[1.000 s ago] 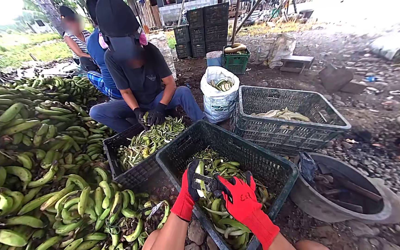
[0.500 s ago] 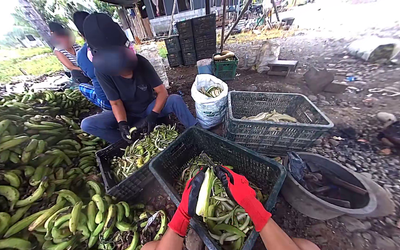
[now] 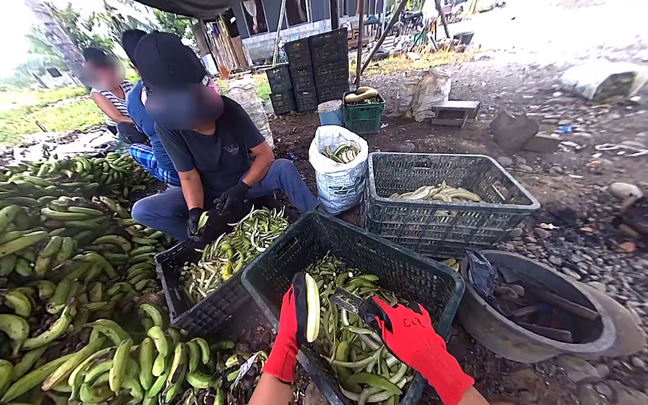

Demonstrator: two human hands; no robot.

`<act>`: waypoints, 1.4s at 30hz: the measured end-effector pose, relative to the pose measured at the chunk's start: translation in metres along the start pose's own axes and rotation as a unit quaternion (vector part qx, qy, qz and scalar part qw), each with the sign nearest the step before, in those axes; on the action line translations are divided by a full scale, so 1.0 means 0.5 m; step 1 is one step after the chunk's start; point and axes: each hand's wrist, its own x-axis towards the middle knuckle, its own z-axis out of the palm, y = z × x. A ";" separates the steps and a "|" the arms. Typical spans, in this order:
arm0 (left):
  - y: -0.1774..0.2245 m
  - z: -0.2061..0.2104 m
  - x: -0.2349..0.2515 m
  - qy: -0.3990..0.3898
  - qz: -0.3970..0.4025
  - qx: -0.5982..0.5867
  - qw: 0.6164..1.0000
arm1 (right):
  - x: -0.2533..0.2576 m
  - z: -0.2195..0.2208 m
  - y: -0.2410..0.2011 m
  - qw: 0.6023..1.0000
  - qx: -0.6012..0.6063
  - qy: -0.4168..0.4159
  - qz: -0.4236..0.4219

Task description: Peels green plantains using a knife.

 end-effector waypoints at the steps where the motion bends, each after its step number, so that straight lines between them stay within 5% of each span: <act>1: 0.005 -0.001 0.005 -0.003 -0.011 -0.003 1.000 | 0.002 0.001 -0.001 1.000 0.018 0.011 0.004; 6: -0.034 -0.003 0.010 -0.035 -0.138 -0.073 0.987 | 0.000 0.035 0.014 0.955 0.286 0.064 -0.054; 11: -0.055 0.051 -0.007 -0.156 -0.271 -0.152 0.938 | -0.010 0.050 0.057 0.736 0.639 0.144 -0.170; 14: 0.056 0.135 0.096 -0.227 -0.190 -0.164 0.941 | -0.024 0.035 0.098 0.678 0.693 0.167 -0.179; 17: 0.288 0.223 0.214 -0.172 -0.044 -0.064 0.982 | -0.042 0.005 0.137 0.667 0.693 0.205 -0.179; 20: 0.377 0.247 0.262 -0.108 -0.008 0.097 0.989 | -0.065 -0.005 0.176 0.686 0.661 0.237 -0.190; 23: 0.259 0.217 0.238 -0.184 -0.023 0.295 0.937 | -0.076 0.003 0.205 0.689 0.664 0.219 -0.189; 28: -0.107 0.122 0.073 -0.425 -0.174 0.562 0.687 | -0.074 0.014 0.218 0.702 0.647 0.194 -0.225; 30: -0.169 0.114 0.024 -0.471 -0.181 0.565 0.653 | -0.071 0.018 0.223 0.705 0.646 0.177 -0.232; 35: -0.137 0.125 -0.012 -0.389 -0.206 0.563 0.699 | -0.068 0.022 0.208 0.699 0.654 0.157 -0.244; 42: -0.099 0.138 -0.054 -0.539 -0.124 0.360 0.752 | -0.048 0.034 0.195 0.718 0.642 0.146 -0.225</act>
